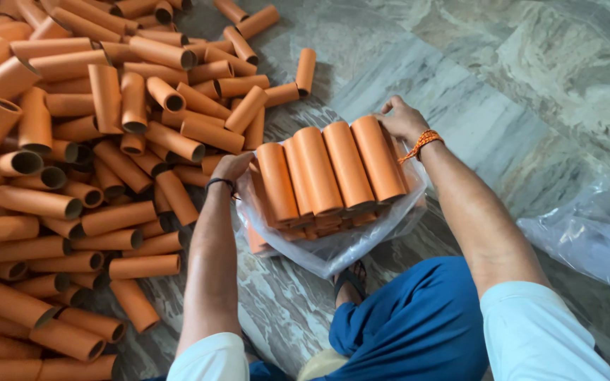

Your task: The person sits on the floor and repeatedly picks up small orange cylindrical objects from a large pile. They place the cylinders into a clear plastic bag, arranging them in neat rows. The person continues this process, filling multiple bags with the cylinders.

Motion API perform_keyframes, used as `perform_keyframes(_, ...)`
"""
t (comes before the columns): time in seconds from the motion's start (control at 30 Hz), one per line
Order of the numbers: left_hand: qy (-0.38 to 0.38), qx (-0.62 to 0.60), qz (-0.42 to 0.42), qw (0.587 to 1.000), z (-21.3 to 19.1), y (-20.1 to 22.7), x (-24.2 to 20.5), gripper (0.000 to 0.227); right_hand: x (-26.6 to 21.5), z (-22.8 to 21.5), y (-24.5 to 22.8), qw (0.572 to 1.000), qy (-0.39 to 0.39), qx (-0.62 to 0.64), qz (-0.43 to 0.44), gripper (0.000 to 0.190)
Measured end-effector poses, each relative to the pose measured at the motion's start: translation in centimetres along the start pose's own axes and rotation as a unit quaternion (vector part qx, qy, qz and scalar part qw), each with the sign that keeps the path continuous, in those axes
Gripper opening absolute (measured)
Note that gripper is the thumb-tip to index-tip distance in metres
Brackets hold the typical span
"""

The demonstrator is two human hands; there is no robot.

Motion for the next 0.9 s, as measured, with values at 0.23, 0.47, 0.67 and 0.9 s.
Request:
perform_keyframes(0.23, 0.371, -0.102, -0.03, 0.922, -9.4, 9.2, -10.1, 0.03, -2.0, -3.6, 3.1, 0.887, 0.318, 0.068, -0.328, 0.034)
perform_keyframes(0.47, -0.047, -0.504, -0.113, 0.855, -4.5, 12.9, -21.0, 0.038, -5.9, -2.4, 11.8, 0.899, -0.301, 0.316, -0.031, 0.037)
perform_keyframes(0.67, 0.094, -0.335, -0.167, 0.923, -11.9, 11.1, -22.0, 0.029, -5.8, -9.0, 14.9, 0.951, -0.056, 0.29, -0.087, 0.005)
perform_keyframes(0.9, 0.106, -0.422, -0.145, 0.889, -15.3, 6.8, -23.2, 0.011, -6.2, -13.1, 15.2, 0.912, 0.225, 0.25, -0.233, 0.012)
Point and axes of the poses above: each hand's wrist, its own x-axis towards the middle knuckle, its own z-axis out of the palm, y = z × x, the point moved 4 cm from there along x, towards the middle knuckle, and after that the axes turned 8 degrees about z, right-handed, at the moved point
